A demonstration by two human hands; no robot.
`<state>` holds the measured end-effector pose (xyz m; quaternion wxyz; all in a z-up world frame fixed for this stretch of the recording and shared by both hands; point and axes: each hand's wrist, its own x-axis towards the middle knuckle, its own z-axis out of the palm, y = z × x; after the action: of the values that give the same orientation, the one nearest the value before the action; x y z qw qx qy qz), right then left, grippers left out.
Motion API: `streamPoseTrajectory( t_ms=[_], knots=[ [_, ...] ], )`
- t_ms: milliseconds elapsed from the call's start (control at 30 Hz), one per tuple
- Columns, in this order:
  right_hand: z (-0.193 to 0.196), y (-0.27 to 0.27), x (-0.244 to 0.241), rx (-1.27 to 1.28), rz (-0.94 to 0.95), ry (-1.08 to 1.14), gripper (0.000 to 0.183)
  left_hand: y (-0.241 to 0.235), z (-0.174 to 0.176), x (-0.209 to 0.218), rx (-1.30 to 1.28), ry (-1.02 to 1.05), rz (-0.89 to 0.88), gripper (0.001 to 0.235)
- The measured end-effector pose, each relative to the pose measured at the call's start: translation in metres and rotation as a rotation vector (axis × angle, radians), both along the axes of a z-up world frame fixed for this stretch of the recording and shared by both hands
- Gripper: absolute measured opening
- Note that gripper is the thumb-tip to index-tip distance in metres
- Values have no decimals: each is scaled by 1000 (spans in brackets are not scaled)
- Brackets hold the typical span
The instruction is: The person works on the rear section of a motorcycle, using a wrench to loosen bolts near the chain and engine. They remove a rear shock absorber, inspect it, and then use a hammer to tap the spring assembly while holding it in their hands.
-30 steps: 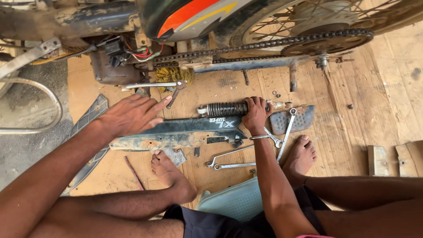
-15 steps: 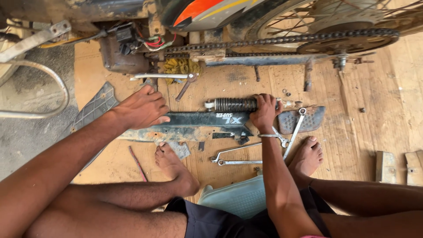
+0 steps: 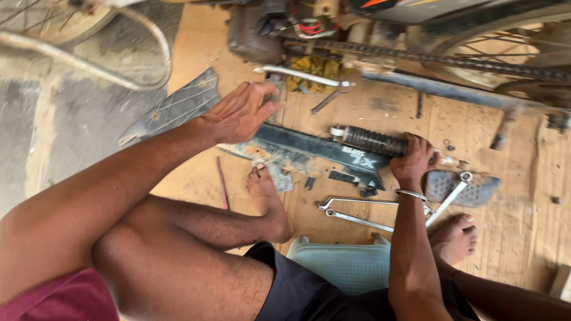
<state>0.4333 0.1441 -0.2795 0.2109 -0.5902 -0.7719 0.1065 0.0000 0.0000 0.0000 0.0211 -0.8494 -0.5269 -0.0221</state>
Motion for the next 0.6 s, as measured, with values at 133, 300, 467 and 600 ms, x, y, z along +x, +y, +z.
streamPoseTrajectory(
  t_ms=[133,300,467,600],
  knots=[
    [2,-5,-3,-48,-25,9,59,-24,-5,-26,-111,73,113,54],
    [-8,5,-3,-95,-74,-91,58,-57,4,-46,-206,321,11,52],
    [-10,19,-5,-116,-55,-120,69,-76,-14,-61,-544,467,128,52],
    [-19,30,3,-147,-52,-160,82,-79,-27,-69,-783,536,265,47]
  ],
)
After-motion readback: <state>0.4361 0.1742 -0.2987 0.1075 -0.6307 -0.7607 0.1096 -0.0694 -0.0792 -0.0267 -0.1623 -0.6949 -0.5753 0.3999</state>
